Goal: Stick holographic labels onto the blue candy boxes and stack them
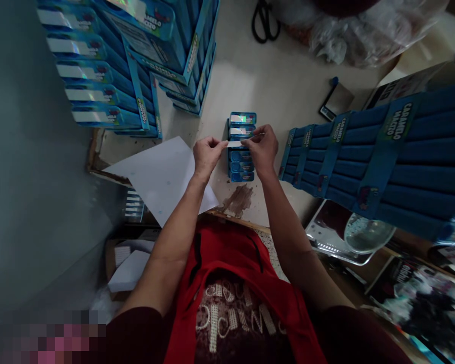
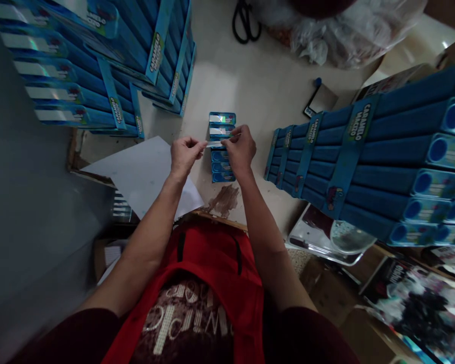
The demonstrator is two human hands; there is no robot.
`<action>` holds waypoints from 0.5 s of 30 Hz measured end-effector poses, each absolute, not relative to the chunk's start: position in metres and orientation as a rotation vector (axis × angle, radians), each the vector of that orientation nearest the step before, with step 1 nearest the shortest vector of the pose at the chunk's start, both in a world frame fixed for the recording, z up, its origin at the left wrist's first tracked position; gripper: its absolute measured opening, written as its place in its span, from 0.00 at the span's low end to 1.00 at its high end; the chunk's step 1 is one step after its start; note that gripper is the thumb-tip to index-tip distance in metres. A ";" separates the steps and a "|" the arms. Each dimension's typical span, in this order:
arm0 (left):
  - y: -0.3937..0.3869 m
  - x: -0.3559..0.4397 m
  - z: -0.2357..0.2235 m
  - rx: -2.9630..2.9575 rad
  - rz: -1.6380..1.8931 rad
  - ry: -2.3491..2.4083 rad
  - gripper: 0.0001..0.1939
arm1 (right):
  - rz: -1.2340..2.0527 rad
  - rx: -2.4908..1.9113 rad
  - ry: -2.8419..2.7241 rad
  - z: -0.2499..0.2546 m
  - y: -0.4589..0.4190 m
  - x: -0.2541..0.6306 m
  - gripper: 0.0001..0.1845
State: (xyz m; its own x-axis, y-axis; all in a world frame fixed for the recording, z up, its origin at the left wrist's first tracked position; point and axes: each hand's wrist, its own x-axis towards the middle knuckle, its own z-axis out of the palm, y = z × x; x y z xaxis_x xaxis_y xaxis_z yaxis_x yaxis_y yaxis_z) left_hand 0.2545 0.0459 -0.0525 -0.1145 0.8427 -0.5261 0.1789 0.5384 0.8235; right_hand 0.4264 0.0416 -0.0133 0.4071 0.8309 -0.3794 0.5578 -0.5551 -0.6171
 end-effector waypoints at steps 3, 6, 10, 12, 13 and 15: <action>0.046 0.256 -0.058 0.876 0.711 1.610 0.11 | 0.917 -2.284 -1.187 -0.013 0.042 0.423 0.15; 0.046 0.258 -0.066 0.814 0.721 1.597 0.12 | 0.893 -2.298 -1.200 -0.017 0.042 0.425 0.16; 0.044 0.268 -0.078 0.498 0.668 1.460 0.18 | 0.855 -2.307 -1.159 -0.037 0.041 0.438 0.22; 0.041 0.277 -0.083 0.308 0.649 1.378 0.23 | 0.904 -2.277 -1.073 -0.050 0.041 0.445 0.26; 0.040 0.282 -0.085 0.234 0.645 1.355 0.25 | 0.939 -2.247 -1.030 -0.055 0.042 0.448 0.28; 0.036 0.291 -0.084 0.148 0.656 1.380 0.26 | 0.997 -2.167 -0.977 -0.063 0.043 0.450 0.30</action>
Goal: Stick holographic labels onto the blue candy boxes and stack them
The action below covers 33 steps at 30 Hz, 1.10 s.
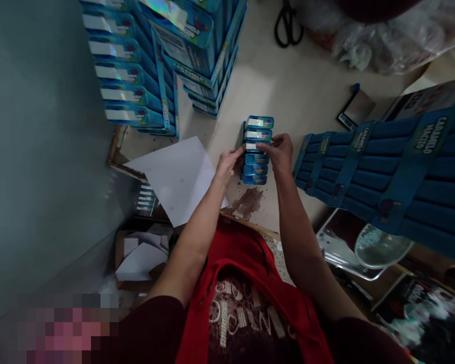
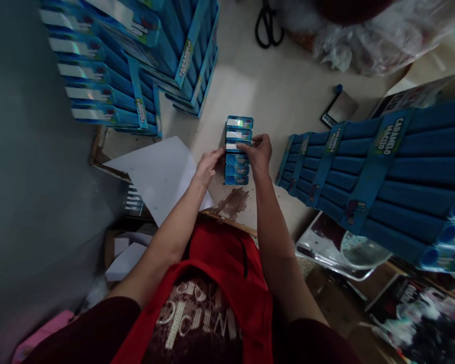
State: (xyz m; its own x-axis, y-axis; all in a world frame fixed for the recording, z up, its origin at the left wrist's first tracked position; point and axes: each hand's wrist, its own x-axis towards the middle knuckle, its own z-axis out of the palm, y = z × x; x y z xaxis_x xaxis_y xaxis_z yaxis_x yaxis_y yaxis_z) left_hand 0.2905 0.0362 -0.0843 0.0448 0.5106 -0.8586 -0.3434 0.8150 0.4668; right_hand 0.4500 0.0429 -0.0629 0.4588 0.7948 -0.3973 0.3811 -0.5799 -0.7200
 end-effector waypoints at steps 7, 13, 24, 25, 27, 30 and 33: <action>0.033 0.238 -0.044 1.004 0.865 1.793 0.15 | 1.056 -2.057 -0.965 -0.063 0.044 0.452 0.29; 0.047 0.158 -0.034 1.569 0.239 2.025 0.16 | 1.023 -2.095 -0.974 -0.069 0.039 0.458 0.27; -0.218 0.017 -0.049 1.451 0.342 2.273 0.14 | 0.768 -1.988 -1.320 -0.015 -0.072 0.467 0.37; -0.251 -0.005 -0.049 1.386 0.354 2.339 0.14 | 0.864 -1.985 -1.346 -0.012 -0.084 0.458 0.37; -0.305 -0.040 -0.048 1.197 0.471 2.497 0.13 | 1.043 -1.970 -1.424 -0.013 -0.104 0.434 0.36; -0.353 -0.071 -0.044 0.826 0.668 2.756 0.15 | 1.268 -1.898 -1.572 -0.020 -0.125 0.395 0.34; -0.377 -0.091 -0.041 0.586 0.734 2.916 0.18 | 1.338 -1.788 -1.805 -0.030 -0.132 0.364 0.30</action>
